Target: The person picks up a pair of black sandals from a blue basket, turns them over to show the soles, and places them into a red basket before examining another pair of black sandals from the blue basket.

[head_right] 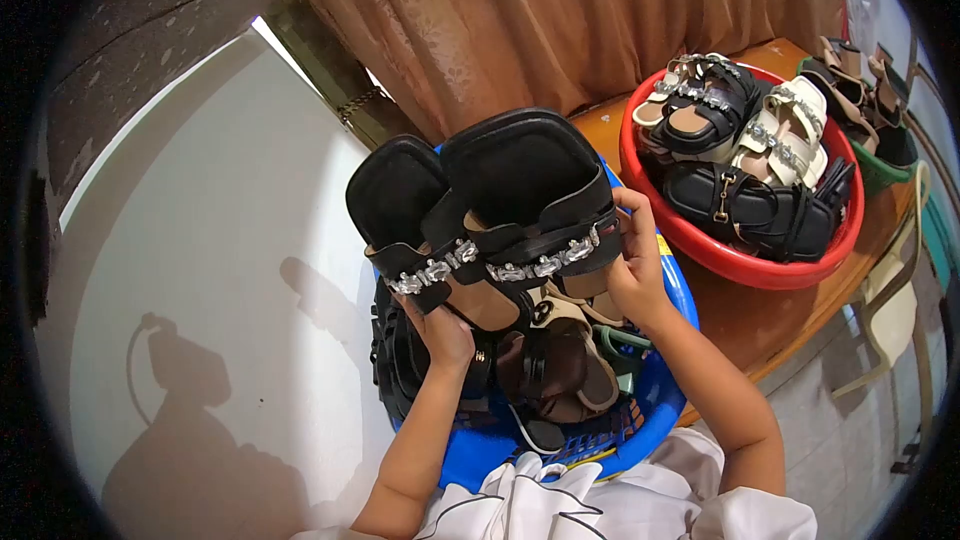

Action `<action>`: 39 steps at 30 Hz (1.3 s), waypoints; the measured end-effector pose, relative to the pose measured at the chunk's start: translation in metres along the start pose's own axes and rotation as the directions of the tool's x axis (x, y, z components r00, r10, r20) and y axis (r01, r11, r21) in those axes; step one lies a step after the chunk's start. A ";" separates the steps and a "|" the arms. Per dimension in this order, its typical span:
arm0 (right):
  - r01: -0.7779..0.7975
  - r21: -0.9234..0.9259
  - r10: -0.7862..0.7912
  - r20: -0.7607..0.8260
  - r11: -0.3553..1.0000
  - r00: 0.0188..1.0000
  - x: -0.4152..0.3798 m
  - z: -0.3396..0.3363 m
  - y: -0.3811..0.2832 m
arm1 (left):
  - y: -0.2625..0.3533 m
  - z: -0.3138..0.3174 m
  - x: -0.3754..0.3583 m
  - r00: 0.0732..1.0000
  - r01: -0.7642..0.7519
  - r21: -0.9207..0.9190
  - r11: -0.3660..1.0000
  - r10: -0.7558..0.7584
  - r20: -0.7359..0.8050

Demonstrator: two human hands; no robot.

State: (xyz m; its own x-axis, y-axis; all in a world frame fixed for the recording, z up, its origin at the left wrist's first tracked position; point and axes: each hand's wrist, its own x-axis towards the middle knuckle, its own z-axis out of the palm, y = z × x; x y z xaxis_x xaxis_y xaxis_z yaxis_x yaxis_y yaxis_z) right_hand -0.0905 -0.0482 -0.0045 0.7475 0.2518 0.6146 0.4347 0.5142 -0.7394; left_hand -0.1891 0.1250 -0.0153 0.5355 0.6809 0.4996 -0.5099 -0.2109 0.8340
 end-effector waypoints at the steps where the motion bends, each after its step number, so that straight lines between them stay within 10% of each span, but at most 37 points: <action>1: -0.011 0.000 0.011 -0.001 1.000 1.000 0.001 0.000 -0.001 | -0.002 0.000 0.000 1.000 -0.003 0.013 1.000 0.003 -0.005; 12: -0.517 0.383 0.579 -0.059 0.766 0.813 0.005 -0.006 0.024 | 0.001 -0.003 0.014 0.635 0.751 -0.416 0.513 -0.734 0.241; 31: -0.524 0.713 0.609 0.172 0.465 0.774 0.016 -0.021 0.011 | 0.030 0.008 0.019 0.755 0.646 -0.499 0.577 -0.580 0.306; 34: -0.428 0.875 0.570 0.236 0.227 0.787 0.017 -0.018 0.011 | 0.030 0.007 0.020 0.731 0.661 -0.588 0.465 -0.574 0.368; 39: -0.411 0.887 0.546 0.243 0.209 0.802 0.017 -0.014 0.005 | 0.034 0.011 0.015 0.697 0.678 -0.648 0.347 -0.583 0.417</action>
State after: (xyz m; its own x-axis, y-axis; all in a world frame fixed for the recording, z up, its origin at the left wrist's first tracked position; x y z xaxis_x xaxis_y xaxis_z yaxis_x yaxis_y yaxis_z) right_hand -0.0689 -0.0524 -0.0021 0.7147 0.6818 0.1560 -0.6622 0.7314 -0.1629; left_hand -0.1905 0.1206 0.0232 0.9515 0.3049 -0.0403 -0.2500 0.8432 0.4760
